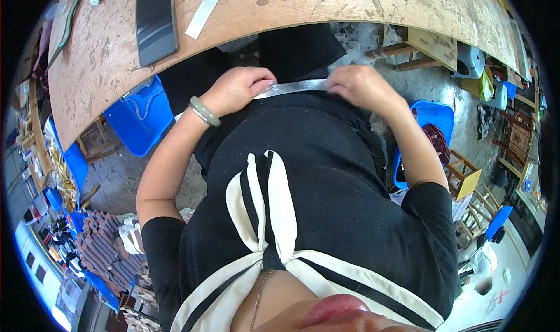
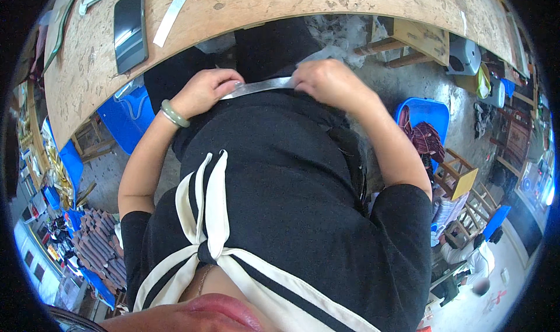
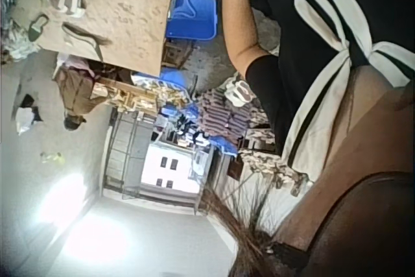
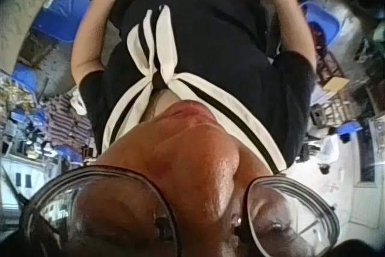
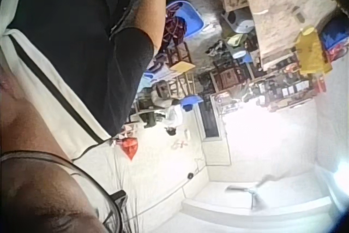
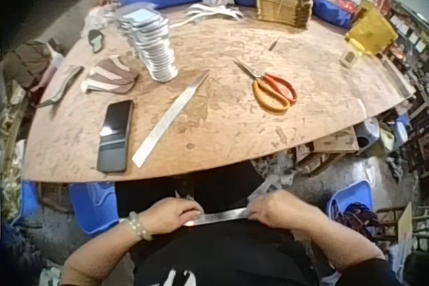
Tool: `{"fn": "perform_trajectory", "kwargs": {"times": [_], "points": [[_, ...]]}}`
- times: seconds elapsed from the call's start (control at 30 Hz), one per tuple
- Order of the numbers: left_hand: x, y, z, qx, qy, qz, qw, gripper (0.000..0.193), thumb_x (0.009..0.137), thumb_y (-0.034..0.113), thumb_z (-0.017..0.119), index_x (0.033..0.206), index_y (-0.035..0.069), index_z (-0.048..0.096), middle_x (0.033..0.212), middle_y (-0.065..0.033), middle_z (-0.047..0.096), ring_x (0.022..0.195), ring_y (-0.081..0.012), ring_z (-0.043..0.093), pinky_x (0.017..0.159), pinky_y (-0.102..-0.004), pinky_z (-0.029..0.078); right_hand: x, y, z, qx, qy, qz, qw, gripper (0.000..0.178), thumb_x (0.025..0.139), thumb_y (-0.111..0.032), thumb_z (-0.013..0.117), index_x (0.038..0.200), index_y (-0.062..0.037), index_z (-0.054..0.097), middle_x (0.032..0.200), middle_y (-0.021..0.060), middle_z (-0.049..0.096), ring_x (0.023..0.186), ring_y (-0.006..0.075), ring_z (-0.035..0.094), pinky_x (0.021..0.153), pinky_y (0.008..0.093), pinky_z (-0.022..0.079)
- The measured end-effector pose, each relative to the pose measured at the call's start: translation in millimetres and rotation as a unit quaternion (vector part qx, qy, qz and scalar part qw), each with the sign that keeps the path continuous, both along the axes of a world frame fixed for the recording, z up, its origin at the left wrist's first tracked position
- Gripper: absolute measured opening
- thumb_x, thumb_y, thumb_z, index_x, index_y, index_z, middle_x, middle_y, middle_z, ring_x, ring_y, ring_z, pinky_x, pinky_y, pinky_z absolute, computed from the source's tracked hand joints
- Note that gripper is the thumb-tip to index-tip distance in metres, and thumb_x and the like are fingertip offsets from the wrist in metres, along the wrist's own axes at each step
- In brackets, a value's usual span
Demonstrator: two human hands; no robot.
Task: Applying a silver adhesive material to the toe and heel area of a blue shoe insole.
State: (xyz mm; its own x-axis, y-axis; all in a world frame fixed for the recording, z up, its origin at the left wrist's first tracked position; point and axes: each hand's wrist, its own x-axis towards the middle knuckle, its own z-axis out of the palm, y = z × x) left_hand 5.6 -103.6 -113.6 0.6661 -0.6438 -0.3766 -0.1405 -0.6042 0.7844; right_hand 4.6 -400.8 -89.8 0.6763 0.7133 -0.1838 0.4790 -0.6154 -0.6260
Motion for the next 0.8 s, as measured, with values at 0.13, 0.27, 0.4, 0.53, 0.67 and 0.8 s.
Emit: {"fn": "perform_trajectory", "kwargs": {"times": [0.13, 0.27, 0.4, 0.53, 0.67, 0.8], "points": [[-11, 37, 2, -0.037, 0.058, 0.085, 0.994, 0.025, 0.091, 0.024, 0.052, 0.099, 0.004, 0.064, 0.088, -0.0085, 0.066, 0.08, -0.0186, 0.061, 0.074, -0.0304, 0.047, 19, -78, -14, -0.082, -0.039, -0.13, 0.987, 0.012, 0.083, -0.011, 0.059, 0.088, -0.0019, 0.065, 0.084, 0.0138, 0.064, 0.08, 0.0281, 0.063, 0.074, 0.0361, 0.05], [-31, 102, 30, 0.066, 0.121, 0.154, 0.978, 0.021, 0.087, 0.022, 0.059, 0.091, 0.002, 0.064, 0.08, -0.0024, 0.061, 0.075, -0.0106, 0.055, 0.069, -0.0259, 0.045, 21, -284, -93, -0.189, 0.008, -0.378, 0.906, 0.024, 0.083, -0.019, 0.063, 0.102, -0.0038, 0.064, 0.082, 0.0129, 0.067, 0.07, 0.022, 0.063, 0.065, 0.0334, 0.05], [-64, 180, 27, 0.194, 0.174, 0.22, 0.94, 0.019, 0.084, 0.021, 0.063, 0.078, 0.003, 0.063, 0.065, 0.0011, 0.056, 0.061, -0.0101, 0.049, 0.059, -0.0268, 0.041, -63, -555, -140, -0.446, -0.071, -0.475, 0.756, 0.019, 0.085, -0.019, 0.054, 0.087, -0.0048, 0.067, 0.074, 0.0058, 0.066, 0.066, 0.0165, 0.062, 0.057, 0.0288, 0.048], [-113, 248, -14, 0.282, 0.158, 0.246, 0.914, 0.019, 0.081, 0.021, 0.067, 0.08, 0.002, 0.062, 0.069, -0.0034, 0.057, 0.062, -0.0141, 0.052, 0.061, -0.028, 0.043, -56, -601, -144, -0.112, 0.009, -0.768, 0.631, 0.019, 0.085, -0.018, 0.051, 0.08, -0.008, 0.067, 0.074, 0.0037, 0.066, 0.061, 0.0132, 0.061, 0.051, 0.0273, 0.047], [-84, 172, 30, 0.262, -0.094, 0.181, 0.943, 0.022, 0.079, 0.016, 0.067, 0.095, 0.002, 0.062, 0.092, -0.0114, 0.059, 0.082, -0.0241, 0.06, 0.073, -0.0309, 0.048, -30, -490, -184, -0.172, -0.1, -0.568, 0.799, 0.019, 0.082, -0.021, 0.059, 0.087, -0.0053, 0.069, 0.067, 0.0035, 0.062, 0.056, 0.0128, 0.059, 0.049, 0.0251, 0.047], [-40, 74, 34, 0.05, -0.018, 0.218, 0.975, 0.024, 0.085, 0.019, 0.061, 0.104, 0.004, 0.061, 0.093, -0.0086, 0.059, 0.084, -0.0199, 0.059, 0.075, -0.0307, 0.048, 44, -259, -145, -0.001, 0.118, -0.51, 0.852, 0.029, 0.084, -0.018, 0.061, 0.109, -0.0037, 0.064, 0.086, 0.0058, 0.066, 0.068, 0.013, 0.061, 0.065, 0.0258, 0.05]]}}
